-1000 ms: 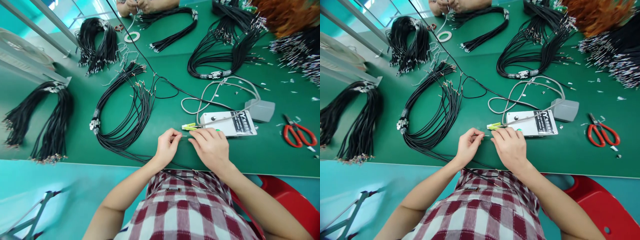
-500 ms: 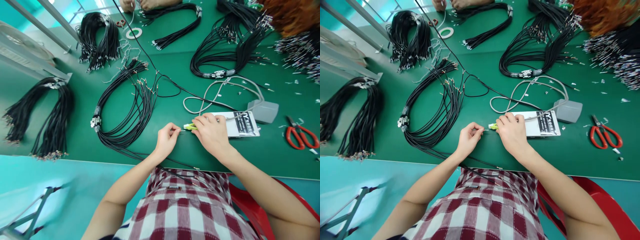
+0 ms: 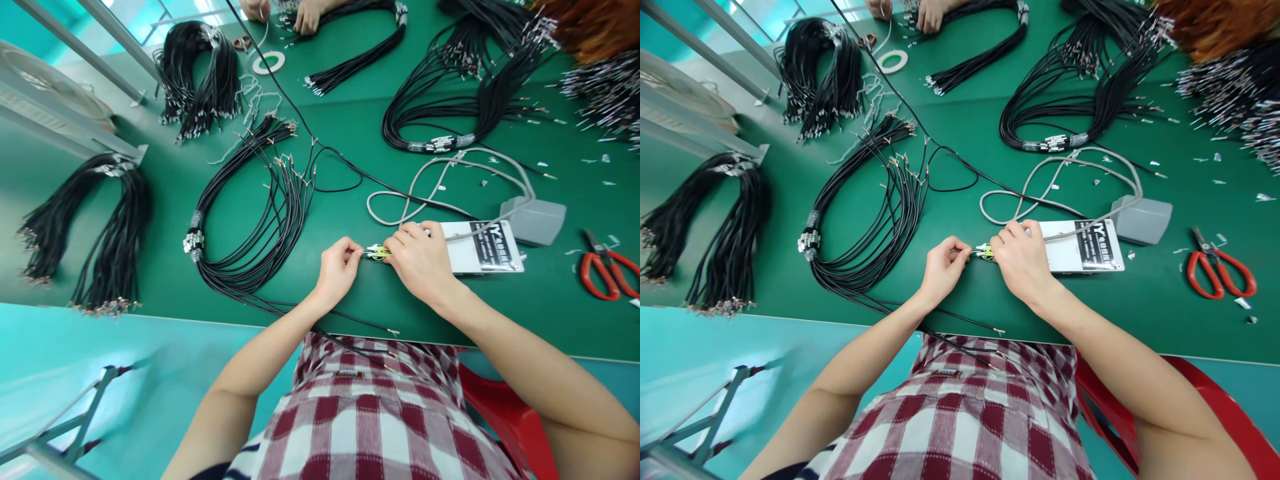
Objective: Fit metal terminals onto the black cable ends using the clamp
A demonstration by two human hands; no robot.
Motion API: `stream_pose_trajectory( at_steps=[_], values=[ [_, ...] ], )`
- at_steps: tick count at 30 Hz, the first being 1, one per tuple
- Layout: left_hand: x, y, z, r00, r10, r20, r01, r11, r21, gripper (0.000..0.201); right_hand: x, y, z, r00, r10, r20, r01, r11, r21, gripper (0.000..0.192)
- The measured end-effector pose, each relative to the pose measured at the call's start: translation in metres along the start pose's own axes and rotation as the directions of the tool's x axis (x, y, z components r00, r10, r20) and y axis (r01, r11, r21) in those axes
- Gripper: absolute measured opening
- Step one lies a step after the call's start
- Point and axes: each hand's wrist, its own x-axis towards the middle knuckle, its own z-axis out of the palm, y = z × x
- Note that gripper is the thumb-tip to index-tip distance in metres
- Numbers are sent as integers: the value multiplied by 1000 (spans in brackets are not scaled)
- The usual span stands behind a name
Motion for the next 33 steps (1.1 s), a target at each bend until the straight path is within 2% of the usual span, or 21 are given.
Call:
stream_pose_trajectory(
  at_steps=[18,24,26,28,30,33],
  values=[
    [6,-7,8,999,-33,5,33,999,-38,16,0,0,0,1000,2,-26,-4,999,-54,18],
    [6,-7,11,1000,-8,-4,8,1000,15,14,0,-5,-3,1000,21,-17,-22,999,-41,3],
    [6,-7,11,1000,5,-6,-4,1000,31,13,-5,-4,-9,999,21,-33,-21,1000,-10,10],
    [5,-8,11,1000,13,-3,-13,999,36,13,-17,1,-16,995,30,-97,-26,999,39,17],
    [4,-8,10,1000,12,1,-12,999,36,13,-38,9,-20,971,96,-221,-77,993,90,18],
    [4,-10,9,1000,1,12,-2,999,40,14,-77,14,-19,860,290,-420,-239,956,172,16]
  ],
)
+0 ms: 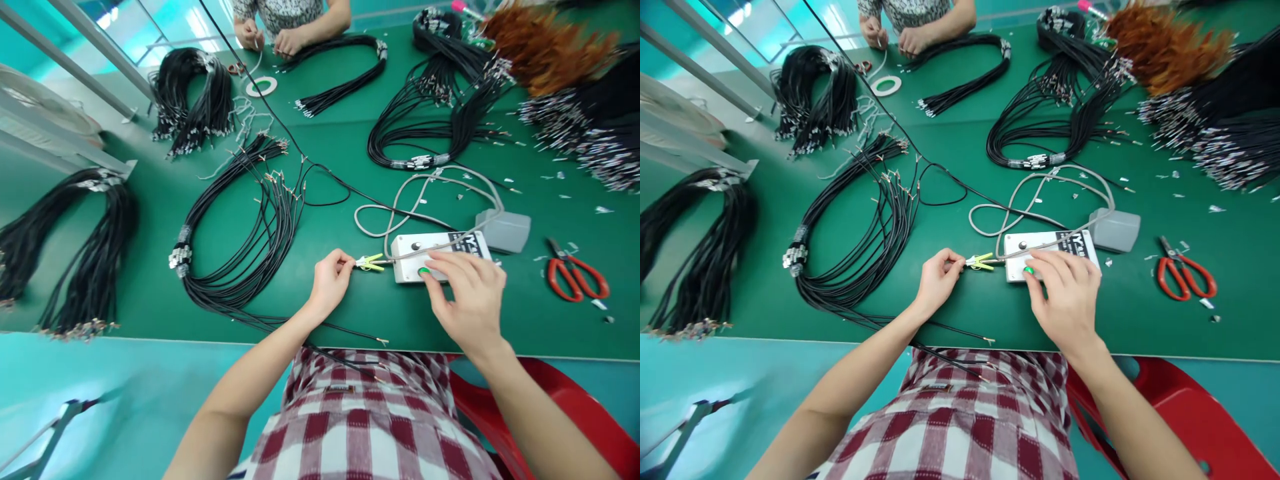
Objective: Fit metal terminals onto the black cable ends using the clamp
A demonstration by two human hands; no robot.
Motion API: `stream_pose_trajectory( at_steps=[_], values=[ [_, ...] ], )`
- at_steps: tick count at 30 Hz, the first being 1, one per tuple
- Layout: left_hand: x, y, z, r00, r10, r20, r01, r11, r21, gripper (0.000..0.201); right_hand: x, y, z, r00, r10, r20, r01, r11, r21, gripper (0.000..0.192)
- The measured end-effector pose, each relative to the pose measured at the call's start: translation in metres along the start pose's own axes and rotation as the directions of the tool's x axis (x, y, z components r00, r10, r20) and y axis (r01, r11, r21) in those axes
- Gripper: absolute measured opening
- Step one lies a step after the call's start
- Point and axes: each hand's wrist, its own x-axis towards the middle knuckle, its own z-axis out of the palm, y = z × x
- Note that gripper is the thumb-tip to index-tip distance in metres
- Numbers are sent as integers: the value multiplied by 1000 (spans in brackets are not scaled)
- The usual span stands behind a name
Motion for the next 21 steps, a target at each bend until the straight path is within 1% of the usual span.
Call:
stream_pose_trajectory(
  at_steps=[1,2,5,7,10,13,15,18,20,21],
  values=[
    [0,0,0,1000,-4,2,4,1000,2,14,-11,2,-3,998,48,-38,-48,999,9,17],
    [0,-1,0,1000,-7,3,7,1000,3,14,-22,2,-4,996,78,-45,-77,997,24,18],
    [1,0,0,1000,-15,0,15,1000,8,14,-44,-5,2,995,96,-11,-96,995,34,20],
    [1,1,0,1000,-18,1,18,1000,19,14,-49,-8,10,995,92,-32,-93,996,-16,21],
    [2,3,-2,1000,-23,-5,23,999,25,14,-51,-6,20,992,71,-102,-80,993,-86,23],
    [2,3,-8,999,-36,-17,36,999,10,13,-50,-2,24,989,74,-131,-86,993,-82,24],
    [1,1,-12,998,-43,-36,42,999,-19,13,-50,-2,22,987,92,-133,-99,994,-50,25],
    [-2,-4,-16,995,-64,-71,57,993,-107,17,-51,-10,18,985,113,-130,-109,993,36,28],
    [1,-6,-23,994,-58,-88,44,987,-157,20,-55,-17,15,993,78,-91,-66,989,129,29],
    [5,-6,-30,994,-37,-104,21,988,-156,21,-57,-21,15,998,43,-53,-33,982,186,29]
  ],
)
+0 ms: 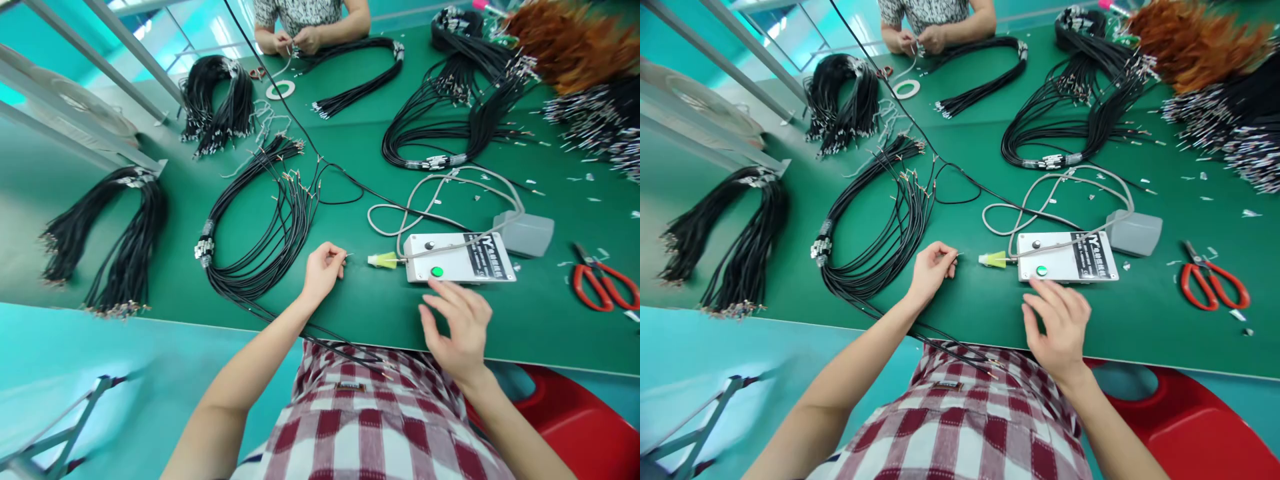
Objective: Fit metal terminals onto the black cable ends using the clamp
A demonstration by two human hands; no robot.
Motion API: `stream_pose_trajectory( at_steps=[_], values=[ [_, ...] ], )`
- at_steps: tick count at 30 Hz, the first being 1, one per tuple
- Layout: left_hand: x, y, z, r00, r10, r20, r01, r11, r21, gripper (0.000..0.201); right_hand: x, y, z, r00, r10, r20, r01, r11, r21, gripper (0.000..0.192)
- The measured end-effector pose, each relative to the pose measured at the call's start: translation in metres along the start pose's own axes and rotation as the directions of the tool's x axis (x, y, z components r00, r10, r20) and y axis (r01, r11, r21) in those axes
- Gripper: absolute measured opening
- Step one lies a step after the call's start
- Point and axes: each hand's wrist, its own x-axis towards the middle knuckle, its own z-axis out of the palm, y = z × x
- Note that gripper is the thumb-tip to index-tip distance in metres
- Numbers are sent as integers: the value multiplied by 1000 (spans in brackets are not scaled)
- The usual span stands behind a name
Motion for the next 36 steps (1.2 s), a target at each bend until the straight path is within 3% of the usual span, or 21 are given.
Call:
stream_pose_trajectory(
  at_steps=[3,6,8,9,10,11,12,13,14,15,16,17,19,22,24,27,30,36],
  values=[
    [29,18,-38,984,94,-149,-87,995,50,20,-10,-6,4,988,-76,138,51,984,172,29],
    [63,50,-89,898,145,-415,-129,989,66,19,-18,-6,10,983,-52,174,4,963,268,28],
    [66,67,-108,857,193,-477,-164,981,102,22,-21,-3,13,985,0,175,-54,951,306,29],
    [59,70,-107,851,230,-472,-187,973,136,22,-21,-2,14,984,30,176,-86,943,322,29],
    [45,69,-101,864,280,-419,-221,958,184,21,-22,-2,15,983,58,177,-116,934,338,30],
    [26,65,-88,891,382,-247,-304,904,300,20,-22,-1,16,980,86,178,-145,924,353,30],
    [4,58,-72,897,439,44,-421,821,386,17,-21,-1,16,978,112,179,-171,914,367,30],
    [-20,50,-55,816,382,434,-550,746,377,14,-21,-1,16,975,133,181,-193,905,378,30],
    [-43,42,-37,637,288,715,-656,691,305,14,-20,-2,16,972,148,183,-210,898,386,29],
    [-62,34,-22,530,207,823,-704,648,290,13,-20,-2,16,969,159,188,-222,893,391,29],
    [-77,27,-9,469,138,872,-729,618,294,12,-19,-3,15,967,166,193,-232,889,394,28],
    [-87,23,0,458,100,883,-726,615,307,12,-18,-4,14,965,173,199,-241,885,399,27],
    [-92,19,9,553,85,829,-626,699,346,14,-16,-7,12,956,196,219,-275,863,425,23],
    [-81,26,9,748,89,658,-359,888,288,14,-11,-13,9,907,278,317,-407,775,484,17],
    [-74,33,9,826,87,557,-269,929,254,16,-7,-17,8,864,319,390,-492,702,515,15],
    [-70,38,12,885,70,460,-195,954,229,17,2,-23,9,848,308,432,-521,639,567,16],
    [-72,39,19,934,-19,357,-27,992,124,16,12,-28,11,864,271,425,-492,637,594,15],
    [-73,42,23,939,-153,309,179,982,-59,29,28,-37,20,871,293,395,-487,628,607,13]
  ],
)
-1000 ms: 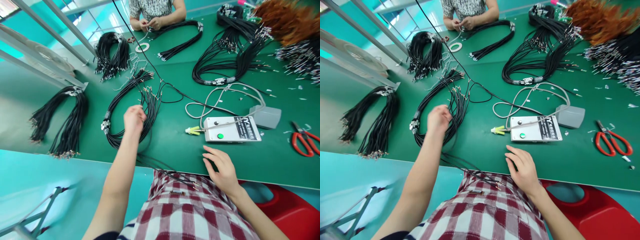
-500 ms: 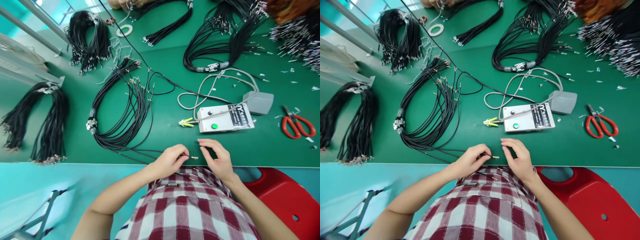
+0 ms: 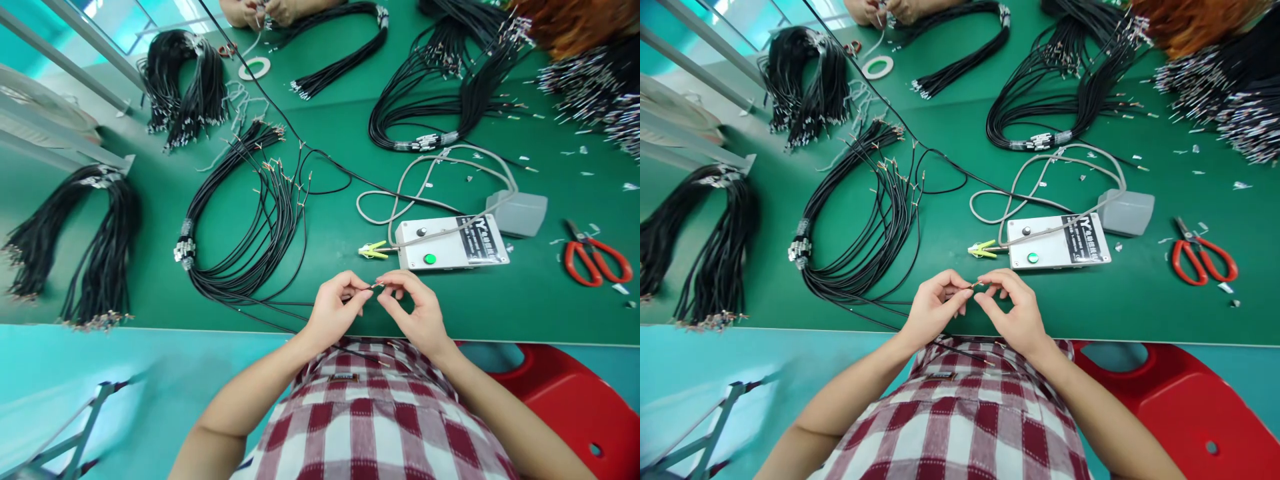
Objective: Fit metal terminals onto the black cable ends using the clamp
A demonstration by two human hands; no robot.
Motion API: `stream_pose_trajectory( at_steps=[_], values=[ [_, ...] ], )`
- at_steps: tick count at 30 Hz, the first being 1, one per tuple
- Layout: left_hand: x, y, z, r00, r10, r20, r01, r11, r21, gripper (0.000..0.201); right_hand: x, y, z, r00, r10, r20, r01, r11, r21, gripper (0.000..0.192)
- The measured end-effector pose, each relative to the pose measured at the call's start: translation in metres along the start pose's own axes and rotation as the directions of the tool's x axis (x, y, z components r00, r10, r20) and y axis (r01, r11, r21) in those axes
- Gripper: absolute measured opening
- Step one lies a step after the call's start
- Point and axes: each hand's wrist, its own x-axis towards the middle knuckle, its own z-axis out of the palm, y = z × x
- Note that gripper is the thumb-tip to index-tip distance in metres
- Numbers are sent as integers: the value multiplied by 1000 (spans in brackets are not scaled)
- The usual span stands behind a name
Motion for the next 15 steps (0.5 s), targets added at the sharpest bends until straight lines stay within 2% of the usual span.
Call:
stream_pose_trajectory(
  at_steps=[4,6,9,11,15],
  values=[
    [1,1,-4,998,-53,39,56,996,-68,35,8,1,7,995,92,-27,-87,985,147,12],
    [1,0,-6,996,-64,62,70,993,-96,38,10,2,11,980,198,21,-196,939,283,14],
    [2,-4,-9,993,-70,91,84,984,-160,39,11,2,17,931,340,130,-362,829,426,16],
    [2,-7,-11,991,-87,101,107,972,-209,38,9,3,20,929,350,120,-367,833,413,18],
    [3,-10,-14,989,-112,97,134,955,-265,37,5,3,17,959,276,62,-283,926,249,20]
  ],
)
